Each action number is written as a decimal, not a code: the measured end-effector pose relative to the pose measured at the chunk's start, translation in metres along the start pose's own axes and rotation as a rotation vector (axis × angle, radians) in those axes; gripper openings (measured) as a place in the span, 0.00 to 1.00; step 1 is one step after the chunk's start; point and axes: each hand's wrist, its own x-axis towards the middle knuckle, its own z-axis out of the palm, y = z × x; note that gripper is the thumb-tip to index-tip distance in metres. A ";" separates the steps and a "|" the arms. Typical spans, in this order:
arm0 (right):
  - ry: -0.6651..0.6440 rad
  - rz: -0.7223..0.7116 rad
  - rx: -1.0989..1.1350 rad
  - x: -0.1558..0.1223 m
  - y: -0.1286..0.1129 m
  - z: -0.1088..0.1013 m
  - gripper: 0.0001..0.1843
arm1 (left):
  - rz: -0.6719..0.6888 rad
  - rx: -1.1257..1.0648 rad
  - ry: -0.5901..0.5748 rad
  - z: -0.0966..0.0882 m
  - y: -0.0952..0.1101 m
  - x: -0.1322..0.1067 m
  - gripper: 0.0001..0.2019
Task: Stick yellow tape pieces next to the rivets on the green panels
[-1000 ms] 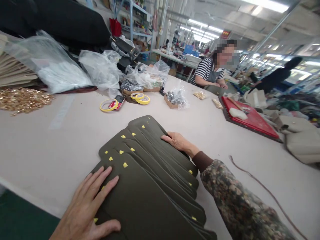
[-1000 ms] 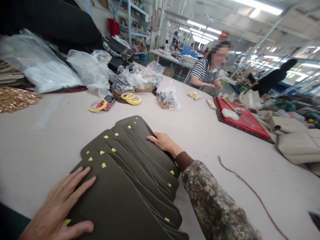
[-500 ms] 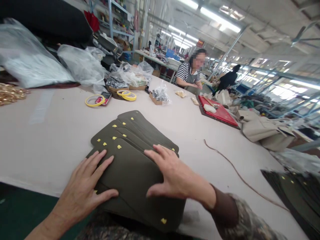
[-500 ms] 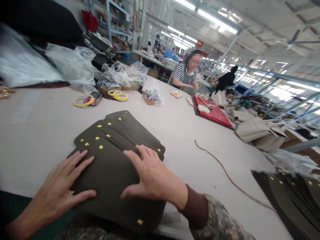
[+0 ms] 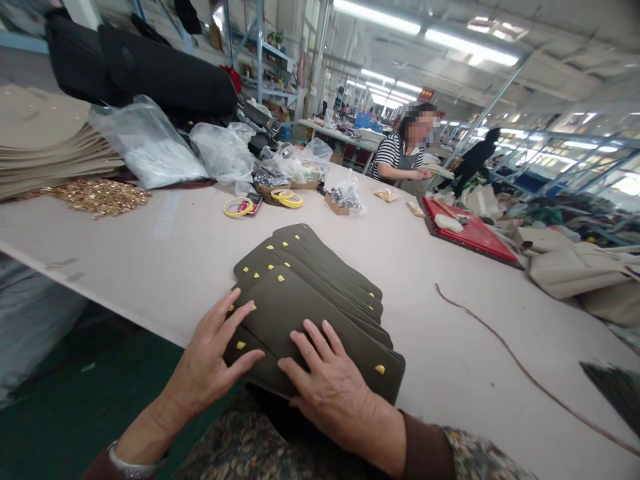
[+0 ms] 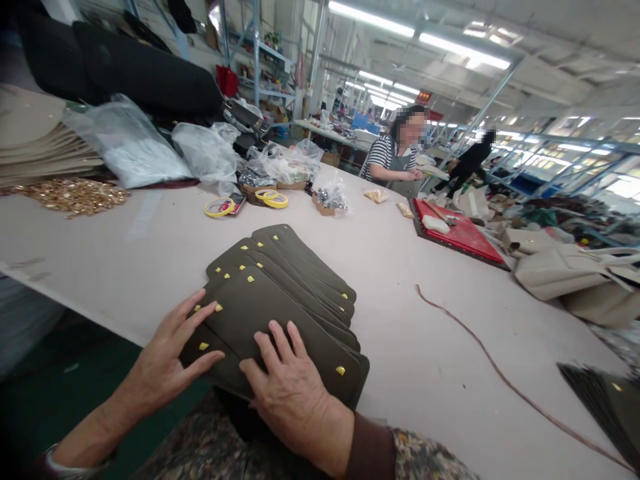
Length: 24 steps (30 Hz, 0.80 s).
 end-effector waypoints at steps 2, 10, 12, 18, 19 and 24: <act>0.016 0.012 -0.011 0.005 0.007 -0.003 0.29 | -0.214 -0.128 0.132 -0.005 0.012 -0.018 0.25; 0.036 -0.069 -0.047 0.042 0.028 -0.017 0.26 | -1.227 -1.408 -0.185 -0.007 0.082 -0.039 0.30; 0.025 -0.094 -0.039 0.043 0.029 -0.018 0.25 | -1.404 -1.472 -0.132 -0.011 0.089 -0.039 0.28; 0.009 -0.094 -0.016 0.038 0.026 -0.016 0.22 | -1.566 -1.572 -0.063 -0.015 0.096 -0.048 0.20; 0.002 -0.094 -0.011 0.038 0.027 -0.017 0.22 | -1.541 -1.589 -0.060 -0.015 0.097 -0.048 0.19; -0.035 -0.119 0.017 0.038 0.034 -0.021 0.24 | -1.572 -1.619 0.009 -0.016 0.099 -0.046 0.16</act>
